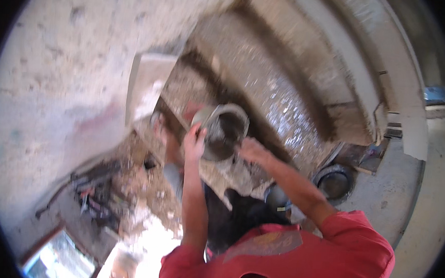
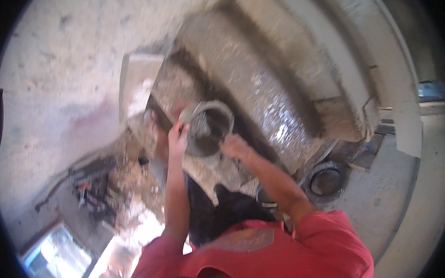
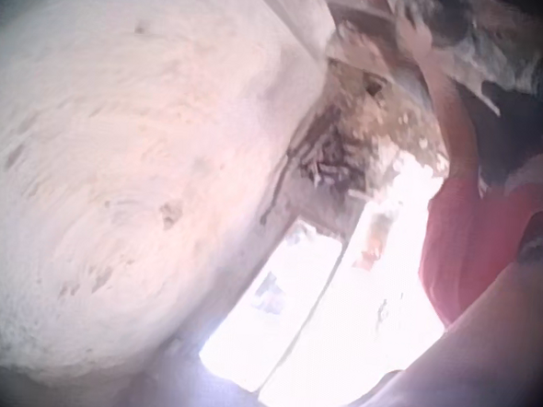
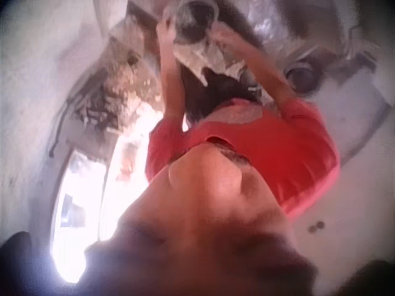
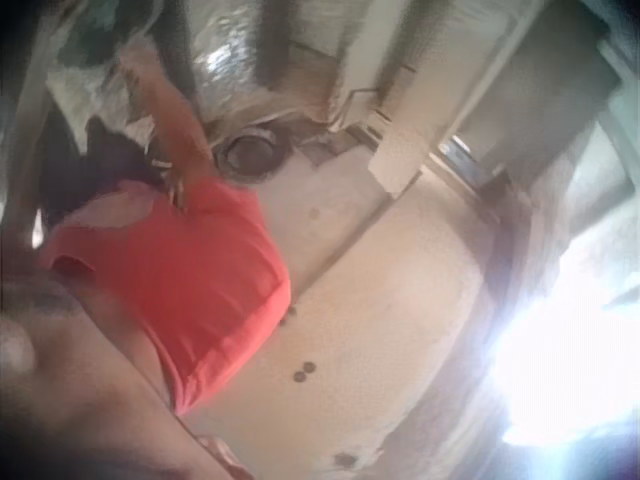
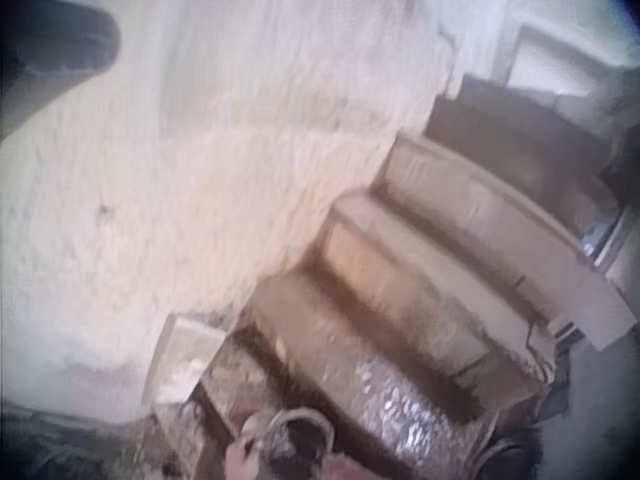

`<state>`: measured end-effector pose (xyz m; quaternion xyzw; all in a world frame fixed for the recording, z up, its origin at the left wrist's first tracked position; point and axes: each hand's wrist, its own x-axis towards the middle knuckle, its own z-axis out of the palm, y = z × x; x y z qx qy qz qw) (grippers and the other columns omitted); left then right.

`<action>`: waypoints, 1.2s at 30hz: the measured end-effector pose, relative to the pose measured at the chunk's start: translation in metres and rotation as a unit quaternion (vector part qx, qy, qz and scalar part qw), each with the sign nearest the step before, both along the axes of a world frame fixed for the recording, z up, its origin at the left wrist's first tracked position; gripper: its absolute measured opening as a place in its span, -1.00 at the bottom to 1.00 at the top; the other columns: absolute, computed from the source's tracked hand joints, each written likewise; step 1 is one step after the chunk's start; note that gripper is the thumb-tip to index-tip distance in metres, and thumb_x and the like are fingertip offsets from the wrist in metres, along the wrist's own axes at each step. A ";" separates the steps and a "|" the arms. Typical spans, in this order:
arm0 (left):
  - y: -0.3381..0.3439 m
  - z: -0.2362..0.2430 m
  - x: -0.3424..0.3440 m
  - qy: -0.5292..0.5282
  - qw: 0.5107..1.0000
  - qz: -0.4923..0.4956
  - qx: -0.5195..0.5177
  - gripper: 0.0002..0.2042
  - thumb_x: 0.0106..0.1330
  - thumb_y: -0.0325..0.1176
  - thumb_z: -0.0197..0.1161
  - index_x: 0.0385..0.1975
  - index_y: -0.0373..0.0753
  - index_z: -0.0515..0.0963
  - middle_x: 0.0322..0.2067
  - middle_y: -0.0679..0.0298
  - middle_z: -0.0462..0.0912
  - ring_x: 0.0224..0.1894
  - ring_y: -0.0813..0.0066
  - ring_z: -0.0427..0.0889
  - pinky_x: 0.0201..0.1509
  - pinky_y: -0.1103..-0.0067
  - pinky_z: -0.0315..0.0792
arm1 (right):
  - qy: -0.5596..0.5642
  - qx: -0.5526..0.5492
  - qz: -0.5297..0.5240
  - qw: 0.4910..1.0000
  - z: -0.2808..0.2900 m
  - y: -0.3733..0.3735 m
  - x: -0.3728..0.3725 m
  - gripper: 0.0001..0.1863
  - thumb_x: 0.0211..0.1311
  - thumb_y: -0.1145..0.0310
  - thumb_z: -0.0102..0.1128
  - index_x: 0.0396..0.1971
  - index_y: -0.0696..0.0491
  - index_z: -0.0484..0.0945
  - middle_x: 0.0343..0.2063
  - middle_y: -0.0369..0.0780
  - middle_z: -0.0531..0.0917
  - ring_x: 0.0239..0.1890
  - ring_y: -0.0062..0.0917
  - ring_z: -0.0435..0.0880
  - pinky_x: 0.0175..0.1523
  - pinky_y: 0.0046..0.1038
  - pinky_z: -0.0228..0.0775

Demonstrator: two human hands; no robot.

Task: The person scoops wet cement from a bucket with a trowel and spreads it onto the stair treads and risers. They repeatedly smooth the surface of each step, working from the lower steps upward.

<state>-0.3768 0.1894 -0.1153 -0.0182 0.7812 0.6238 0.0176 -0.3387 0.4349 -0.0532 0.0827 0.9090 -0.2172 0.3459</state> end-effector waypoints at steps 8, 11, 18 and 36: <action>0.005 0.001 -0.003 -0.042 0.988 0.023 0.144 -0.65 0.43 -0.29 0.35 0.10 -0.35 0.58 -0.29 0.35 0.63 -0.26 0.64 0.50 -0.11 0.59 0.42 | -0.162 -0.182 -0.152 0.958 -0.001 0.007 -0.002 -0.57 0.43 0.17 0.10 0.11 0.16 0.62 -0.69 -0.14 0.57 -0.75 -0.45 0.55 -0.61 -0.30 0.39; 0.009 -0.001 -0.003 -0.043 0.982 0.036 0.178 -0.66 0.41 -0.36 0.37 0.10 -0.37 0.57 -0.27 0.38 0.62 -0.24 0.66 0.49 -0.09 0.62 0.41 | -0.184 -0.204 -0.185 0.944 0.002 0.005 0.005 -0.56 0.46 0.18 0.09 0.17 0.13 0.60 -0.75 -0.22 0.48 -0.80 -0.51 0.46 -0.67 -0.34 0.31; 0.006 -0.008 -0.001 -0.045 0.980 0.020 0.191 -0.68 0.42 -0.39 0.35 0.10 -0.38 0.58 -0.20 0.34 0.66 -0.17 0.65 0.53 -0.01 0.61 0.44 | -0.250 -0.302 -0.241 0.888 0.004 -0.022 0.023 -0.48 0.47 0.08 0.11 0.27 0.07 0.53 -0.70 -0.29 0.46 -0.79 -0.60 0.41 -0.69 -0.40 0.26; 0.002 -0.017 0.001 -0.085 0.924 0.237 0.288 -0.68 0.49 -0.23 0.31 0.04 -0.37 0.61 -0.23 0.41 0.62 -0.17 0.61 0.50 0.01 0.58 0.38 | -0.120 -0.571 -0.395 0.710 0.072 0.029 0.047 -0.43 0.46 -0.05 0.07 0.25 0.06 0.42 -0.65 -0.25 0.49 -0.84 -0.60 0.36 -0.76 -0.53 0.18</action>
